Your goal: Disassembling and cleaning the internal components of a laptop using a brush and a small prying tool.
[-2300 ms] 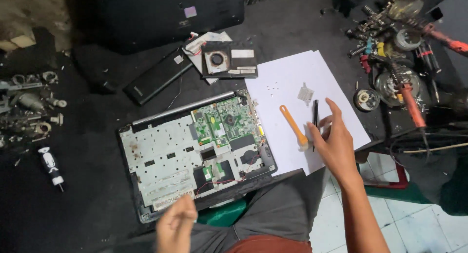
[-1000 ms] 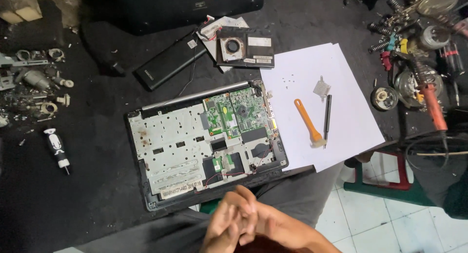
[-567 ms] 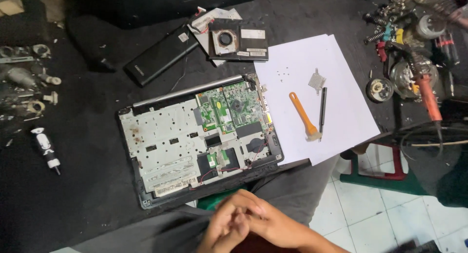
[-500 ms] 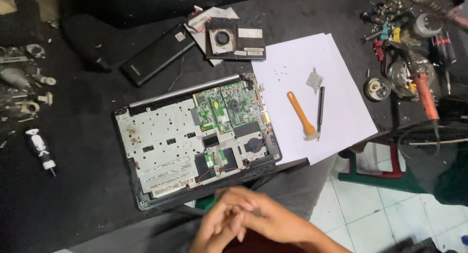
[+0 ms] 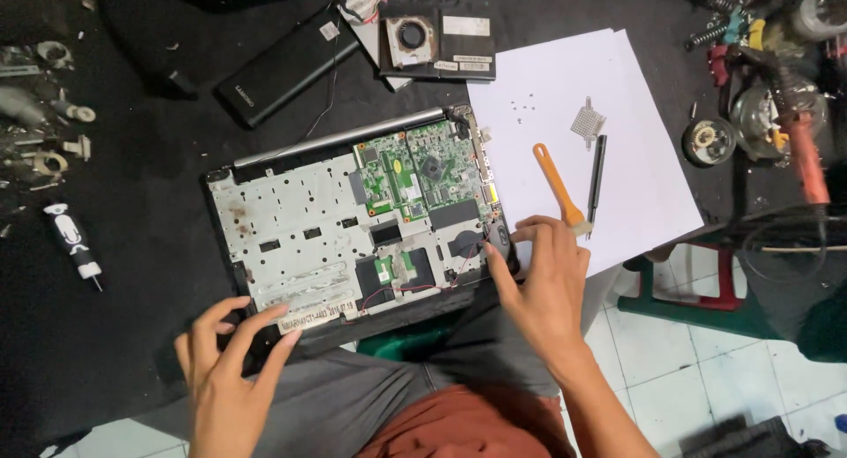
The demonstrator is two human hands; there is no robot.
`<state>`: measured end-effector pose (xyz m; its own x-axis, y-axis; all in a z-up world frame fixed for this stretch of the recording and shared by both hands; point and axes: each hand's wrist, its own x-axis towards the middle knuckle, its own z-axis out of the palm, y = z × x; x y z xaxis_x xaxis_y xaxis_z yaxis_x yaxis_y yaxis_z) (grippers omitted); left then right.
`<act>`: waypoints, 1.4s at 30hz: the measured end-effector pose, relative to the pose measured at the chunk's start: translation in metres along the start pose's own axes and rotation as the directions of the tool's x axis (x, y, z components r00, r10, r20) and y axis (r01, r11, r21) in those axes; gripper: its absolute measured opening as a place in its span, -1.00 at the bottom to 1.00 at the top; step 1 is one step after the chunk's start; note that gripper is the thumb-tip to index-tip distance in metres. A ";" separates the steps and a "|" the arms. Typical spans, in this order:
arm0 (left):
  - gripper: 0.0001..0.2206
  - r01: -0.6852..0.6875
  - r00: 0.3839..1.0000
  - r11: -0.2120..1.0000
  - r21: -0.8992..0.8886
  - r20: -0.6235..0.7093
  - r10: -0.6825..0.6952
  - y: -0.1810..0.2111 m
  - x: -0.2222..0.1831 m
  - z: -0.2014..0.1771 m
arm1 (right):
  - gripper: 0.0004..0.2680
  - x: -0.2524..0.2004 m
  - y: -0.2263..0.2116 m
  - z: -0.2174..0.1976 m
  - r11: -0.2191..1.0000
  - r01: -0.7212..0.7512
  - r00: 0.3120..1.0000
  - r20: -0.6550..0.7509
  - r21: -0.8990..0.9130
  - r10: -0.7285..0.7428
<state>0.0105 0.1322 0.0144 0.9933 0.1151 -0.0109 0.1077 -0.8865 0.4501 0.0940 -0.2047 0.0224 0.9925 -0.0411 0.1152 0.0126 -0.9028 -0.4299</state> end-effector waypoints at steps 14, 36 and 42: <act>-0.83 -0.078 0.995 0.996 -0.043 0.053 0.081 0.002 0.004 0.002 | -0.84 -0.003 -0.005 -0.016 0.972 -0.086 0.996 -0.006 0.218 0.089; -0.68 0.135 0.978 0.977 0.165 0.136 -0.159 -0.018 0.027 -0.009 | -0.89 -0.015 -0.008 -0.025 0.843 0.061 0.995 0.030 0.535 -0.090; -0.68 0.010 0.983 0.946 0.325 0.171 -0.069 -0.014 0.036 -0.013 | -0.77 0.004 0.000 -0.005 0.944 0.259 0.948 0.136 0.204 -0.289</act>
<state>0.0445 0.1547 0.0188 0.9760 0.0981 -0.1946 0.1257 -0.9828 0.1350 0.0977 -0.2074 0.0276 0.9533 0.2805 0.1118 0.2937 -0.7755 -0.5589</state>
